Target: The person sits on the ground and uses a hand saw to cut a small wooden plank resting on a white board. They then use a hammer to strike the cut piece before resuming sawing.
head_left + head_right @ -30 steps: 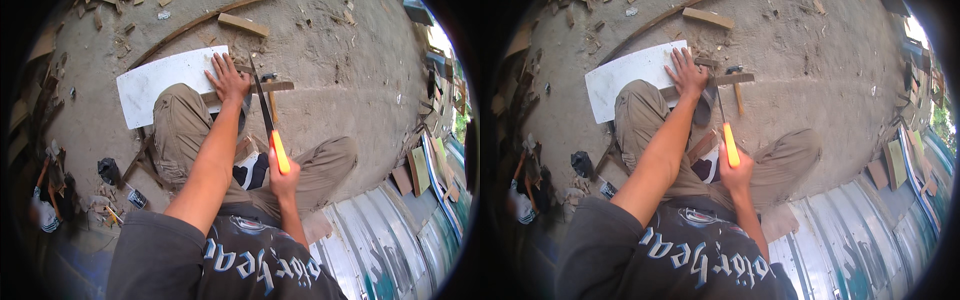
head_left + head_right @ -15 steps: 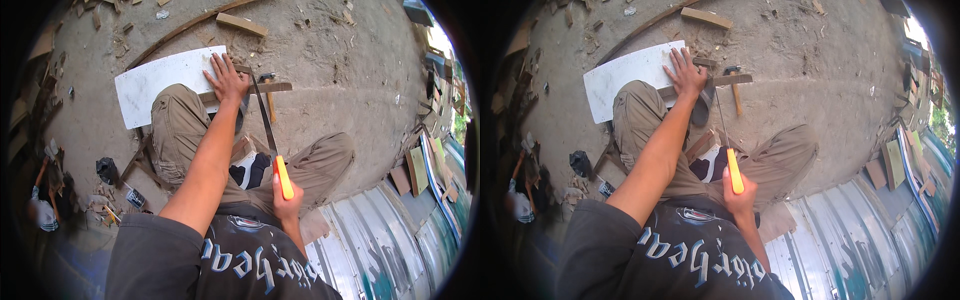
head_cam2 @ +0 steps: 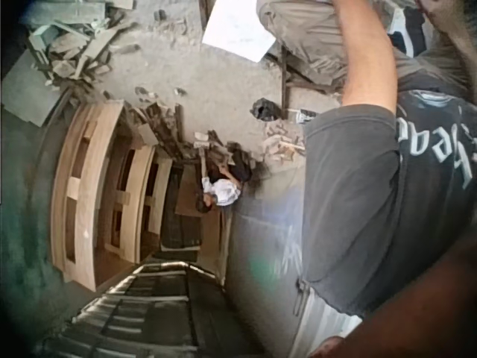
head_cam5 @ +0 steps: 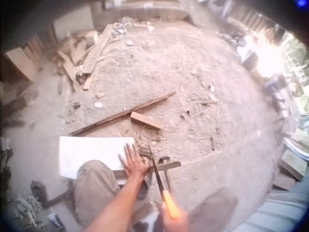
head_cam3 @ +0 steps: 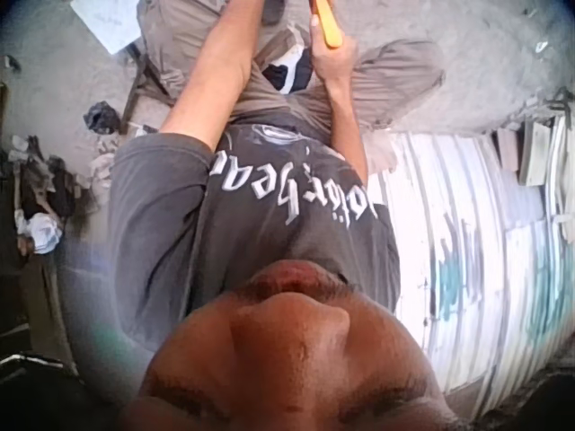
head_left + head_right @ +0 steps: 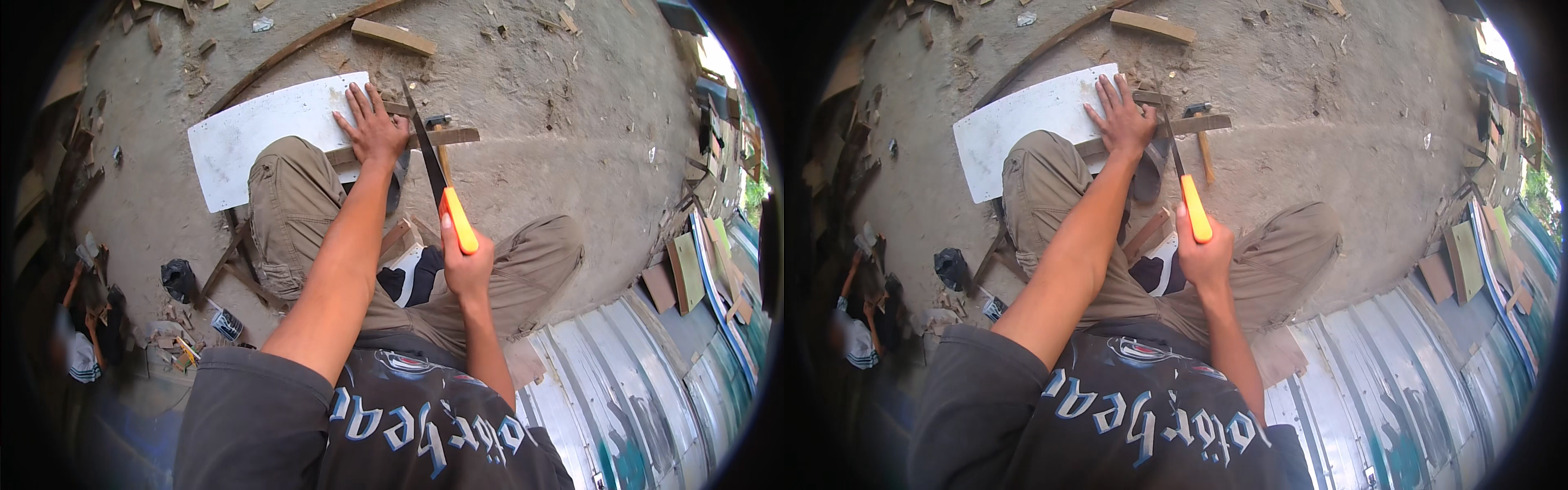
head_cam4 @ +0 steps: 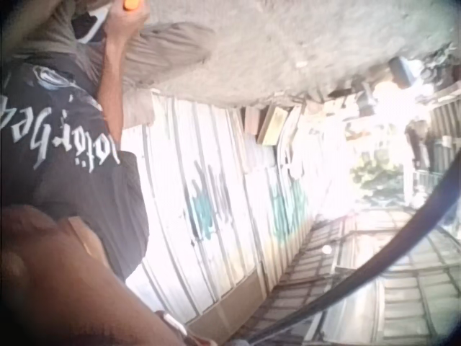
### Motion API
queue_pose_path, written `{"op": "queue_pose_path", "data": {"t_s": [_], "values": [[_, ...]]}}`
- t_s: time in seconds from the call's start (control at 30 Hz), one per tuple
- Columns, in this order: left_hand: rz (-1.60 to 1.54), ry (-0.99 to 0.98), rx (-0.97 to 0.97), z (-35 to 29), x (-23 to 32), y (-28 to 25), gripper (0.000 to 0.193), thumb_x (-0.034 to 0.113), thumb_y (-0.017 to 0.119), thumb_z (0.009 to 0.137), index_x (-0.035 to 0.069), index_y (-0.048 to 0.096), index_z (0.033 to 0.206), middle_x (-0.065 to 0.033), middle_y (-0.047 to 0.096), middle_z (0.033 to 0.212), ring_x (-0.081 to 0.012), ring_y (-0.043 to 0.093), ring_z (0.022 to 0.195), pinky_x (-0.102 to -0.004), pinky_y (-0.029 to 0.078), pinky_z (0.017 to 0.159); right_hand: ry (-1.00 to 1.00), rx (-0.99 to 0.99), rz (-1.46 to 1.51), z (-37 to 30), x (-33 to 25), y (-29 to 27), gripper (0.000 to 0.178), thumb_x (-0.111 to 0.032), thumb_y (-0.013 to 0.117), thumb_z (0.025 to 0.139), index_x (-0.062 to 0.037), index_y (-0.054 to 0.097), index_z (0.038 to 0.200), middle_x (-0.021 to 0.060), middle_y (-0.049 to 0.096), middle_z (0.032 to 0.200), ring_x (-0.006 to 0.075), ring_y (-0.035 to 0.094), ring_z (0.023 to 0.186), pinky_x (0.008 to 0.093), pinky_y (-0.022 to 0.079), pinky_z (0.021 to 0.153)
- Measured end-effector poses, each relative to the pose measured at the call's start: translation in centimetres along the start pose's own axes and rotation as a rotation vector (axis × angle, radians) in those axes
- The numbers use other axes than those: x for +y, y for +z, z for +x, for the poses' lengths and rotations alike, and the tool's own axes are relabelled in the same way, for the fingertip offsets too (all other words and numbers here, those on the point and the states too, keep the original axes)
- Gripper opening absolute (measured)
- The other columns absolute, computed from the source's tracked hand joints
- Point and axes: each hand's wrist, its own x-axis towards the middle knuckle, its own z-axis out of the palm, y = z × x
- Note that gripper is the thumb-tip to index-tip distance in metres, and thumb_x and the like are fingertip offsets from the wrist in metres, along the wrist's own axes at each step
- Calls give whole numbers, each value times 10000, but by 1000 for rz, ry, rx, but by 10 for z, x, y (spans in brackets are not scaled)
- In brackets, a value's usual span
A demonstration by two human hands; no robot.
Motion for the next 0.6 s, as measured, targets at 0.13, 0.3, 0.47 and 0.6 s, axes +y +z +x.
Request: {"op": "queue_pose_path", "data": {"t_s": [0.13, 0.3, 0.47, 0.6], "values": [[35, -8, 29, -1, -3, 6, 872, 378, 516, 797, 34, 237, 1549, -226, 139, 1626, -324, 97, 1526, -635, 6, 1169, -68, 18, -31, -51, 10, -14, 323, -211, 669, 941, 40, 621, 745, 48, 459, 519, 81, 402, 510, 320, 335, 464], [0, -31, -16, -3, -2, -1, 888, 380, 534, 793, 39, 224, 1552, -220, 130, 1629, -320, 85, 1528, -630, 1, 1171, -26, 0, -17, -62, 4, -24, 279, -182, 677, 935, 43, 642, 773, 45, 480, 536, 73, 422, 525, 305, 339, 465], [5, -40, -35, 4, 2, -3, 900, 372, 522, 792, 55, 190, 1566, -200, 116, 1638, -303, 76, 1530, -623, -22, 1174, -64, -28, -46, 2, 8, 6, 296, -163, 678, 932, 25, 595, 718, 35, 451, 525, 77, 407, 512, 306, 335, 463], [49, -33, -31, 4, -1, 3, 936, 412, 578, 792, 68, 185, 1569, -200, 103, 1638, -310, 82, 1528, -625, 2, 1174, -67, 4, -33, -73, 13, -25, 218, -136, 678, 923, 34, 651, 789, 59, 500, 532, 71, 445, 504, 301, 370, 470]]}}
